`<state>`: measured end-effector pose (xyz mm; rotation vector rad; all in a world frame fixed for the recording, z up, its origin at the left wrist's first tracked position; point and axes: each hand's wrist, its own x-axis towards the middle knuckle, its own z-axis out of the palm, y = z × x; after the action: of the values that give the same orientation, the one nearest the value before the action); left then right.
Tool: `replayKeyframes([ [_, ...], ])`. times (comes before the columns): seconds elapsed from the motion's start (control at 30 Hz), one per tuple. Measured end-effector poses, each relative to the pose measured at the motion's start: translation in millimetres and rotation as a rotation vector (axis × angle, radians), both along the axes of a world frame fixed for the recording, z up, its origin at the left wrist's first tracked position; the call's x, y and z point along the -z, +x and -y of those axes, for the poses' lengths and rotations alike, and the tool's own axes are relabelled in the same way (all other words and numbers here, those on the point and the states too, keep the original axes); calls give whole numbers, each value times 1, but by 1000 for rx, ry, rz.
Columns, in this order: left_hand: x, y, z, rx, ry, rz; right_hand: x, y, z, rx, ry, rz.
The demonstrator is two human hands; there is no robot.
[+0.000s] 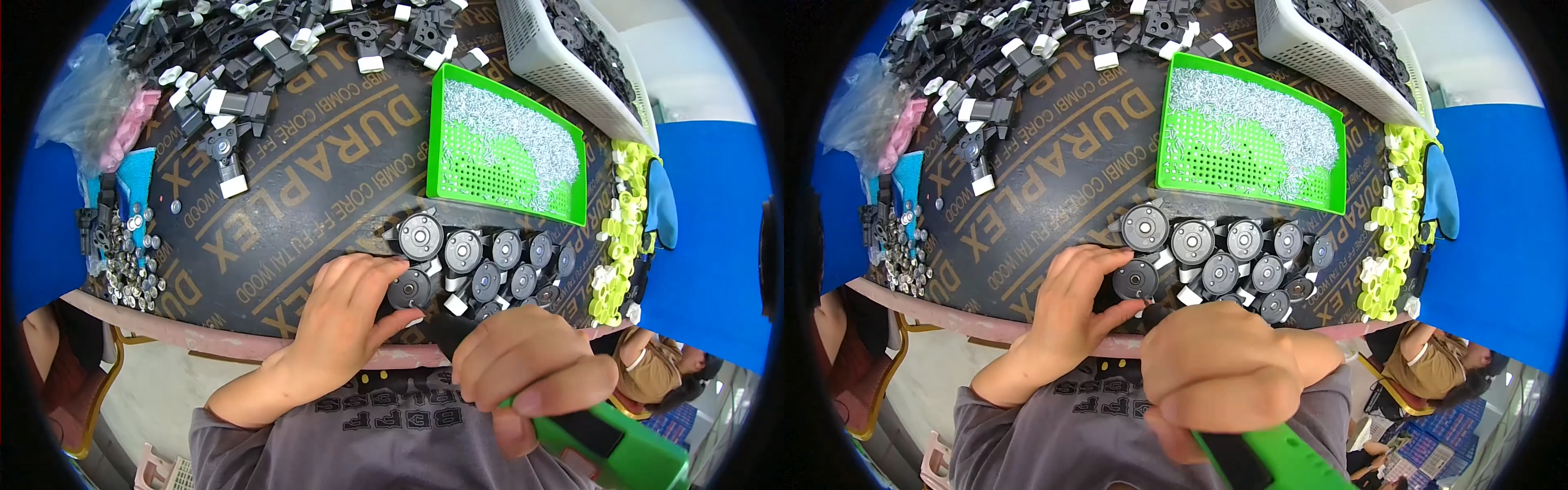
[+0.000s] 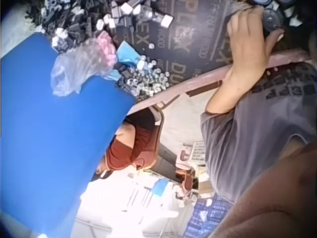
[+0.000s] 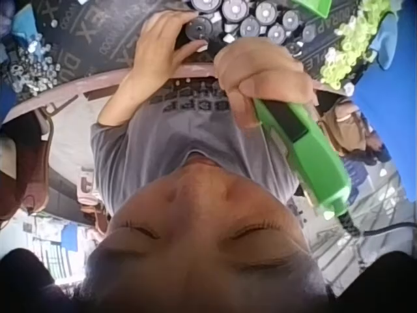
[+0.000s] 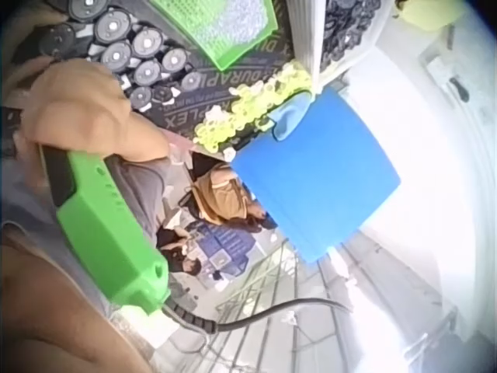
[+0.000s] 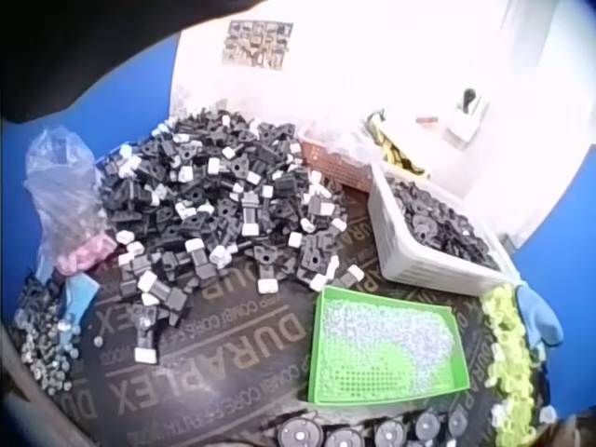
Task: Assembling small circular black components using an electric screwdriver to drive tiny screws from a green tray.
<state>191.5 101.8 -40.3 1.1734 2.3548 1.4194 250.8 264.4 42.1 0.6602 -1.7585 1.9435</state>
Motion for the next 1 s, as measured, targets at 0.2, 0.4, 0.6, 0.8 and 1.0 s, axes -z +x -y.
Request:
replayKeyframes([
  [0.2, -1, 0, 0, 2, -1, -22, -9, -6, -15, -108, 195, 66],
  [0.4, 2, 3, -1, -18, 13, -56, -43, -4, -46, -64, 102, -107],
  [0.6, 2, 5, -3, -55, -53, -57, -26, -34, -112, 566, -68, -52],
  [0.8, -11, 8, 1, -203, -28, -168, -10, -13, -158, 835, 198, 277],
  [1.0, -29, -3, -20, -171, -27, -161, -3, 24, -173, 826, 238, 410],
])
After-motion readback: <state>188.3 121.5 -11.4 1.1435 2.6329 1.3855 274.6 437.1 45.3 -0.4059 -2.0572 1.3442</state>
